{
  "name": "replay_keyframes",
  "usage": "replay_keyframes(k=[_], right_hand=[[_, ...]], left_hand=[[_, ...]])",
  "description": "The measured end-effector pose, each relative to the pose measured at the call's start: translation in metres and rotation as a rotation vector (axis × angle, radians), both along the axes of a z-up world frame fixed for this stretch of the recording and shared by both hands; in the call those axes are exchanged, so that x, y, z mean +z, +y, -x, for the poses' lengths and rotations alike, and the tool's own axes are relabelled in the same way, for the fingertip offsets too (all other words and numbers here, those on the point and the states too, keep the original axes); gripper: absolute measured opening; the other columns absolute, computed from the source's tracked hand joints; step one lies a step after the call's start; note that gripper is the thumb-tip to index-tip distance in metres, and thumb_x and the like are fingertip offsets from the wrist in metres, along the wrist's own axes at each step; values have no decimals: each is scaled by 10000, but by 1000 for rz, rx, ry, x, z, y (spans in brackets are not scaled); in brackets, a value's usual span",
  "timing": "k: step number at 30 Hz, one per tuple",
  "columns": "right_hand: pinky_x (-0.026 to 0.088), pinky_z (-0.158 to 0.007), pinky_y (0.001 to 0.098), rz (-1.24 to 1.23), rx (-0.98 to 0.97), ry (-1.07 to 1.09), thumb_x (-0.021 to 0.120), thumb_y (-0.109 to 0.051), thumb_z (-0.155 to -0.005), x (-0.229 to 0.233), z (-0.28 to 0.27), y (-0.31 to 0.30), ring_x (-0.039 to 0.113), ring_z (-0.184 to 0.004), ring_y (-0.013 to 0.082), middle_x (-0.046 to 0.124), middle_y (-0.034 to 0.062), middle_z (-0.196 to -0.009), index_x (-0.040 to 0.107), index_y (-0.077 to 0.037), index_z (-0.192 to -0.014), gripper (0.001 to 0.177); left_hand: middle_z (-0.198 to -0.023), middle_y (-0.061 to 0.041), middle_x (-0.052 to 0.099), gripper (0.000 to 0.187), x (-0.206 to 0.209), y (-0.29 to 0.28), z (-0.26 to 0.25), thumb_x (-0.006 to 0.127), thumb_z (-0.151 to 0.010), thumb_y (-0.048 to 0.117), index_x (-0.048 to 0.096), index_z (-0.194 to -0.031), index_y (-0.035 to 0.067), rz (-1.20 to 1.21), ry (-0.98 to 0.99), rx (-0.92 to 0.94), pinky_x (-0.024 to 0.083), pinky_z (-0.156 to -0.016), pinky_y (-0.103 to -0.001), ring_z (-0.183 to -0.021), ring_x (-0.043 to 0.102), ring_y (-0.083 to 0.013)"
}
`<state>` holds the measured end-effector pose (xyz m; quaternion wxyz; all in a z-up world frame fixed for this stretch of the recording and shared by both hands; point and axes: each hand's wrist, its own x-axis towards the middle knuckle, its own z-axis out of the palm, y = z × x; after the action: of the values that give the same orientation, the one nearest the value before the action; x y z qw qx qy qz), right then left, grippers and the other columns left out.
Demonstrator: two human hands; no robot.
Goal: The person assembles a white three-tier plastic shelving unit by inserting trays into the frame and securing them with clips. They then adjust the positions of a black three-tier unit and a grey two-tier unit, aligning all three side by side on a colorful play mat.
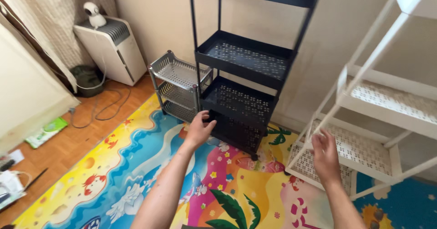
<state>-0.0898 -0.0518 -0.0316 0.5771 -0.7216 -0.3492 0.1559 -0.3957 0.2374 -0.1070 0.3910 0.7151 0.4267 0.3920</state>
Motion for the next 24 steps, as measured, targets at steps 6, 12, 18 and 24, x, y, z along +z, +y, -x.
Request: replay_keyframes(k=[6,12,18,24], right_hand=[[418,-1078,407,187,-66,-116,437,-591,-999,50,29,145,480,-1384,315,436,198,-1553,288,-101,-1610,797],[280,-1196,379,124,-137,-168,382,-645,-1048,20,3,234,410,-1461,317,450,216,-1552,323,19,-1550,834],[419,-966,346,-157,-157,81,397,-637,-1077,-47,-20,278,583,-1053,211,630,91,-1081,574,-37,-1140,629],[407,-689,331,-312,-148,17,373,-620,-1132,-65,-32,292,441,-691,161,427,21,-713,446,-79,-810,634]], left_hand=[[-1262,-142,681,589,19,83,80,752,-894,291,528,-1377,40,41,-128,-64,575,-881,-348,-1034,718,-221],[-1273,-156,670,593,25,148,69,746,-903,297,517,-1386,41,16,-186,-136,563,-907,-359,-1055,715,-232],[-1317,-210,626,667,39,216,0,751,-895,307,466,-1419,9,-96,-206,-101,538,-964,-374,-1149,670,-285],[-1413,-330,477,858,37,277,-43,746,-923,379,288,-1512,-44,-263,-114,5,381,-1064,-438,-1310,479,-435]])
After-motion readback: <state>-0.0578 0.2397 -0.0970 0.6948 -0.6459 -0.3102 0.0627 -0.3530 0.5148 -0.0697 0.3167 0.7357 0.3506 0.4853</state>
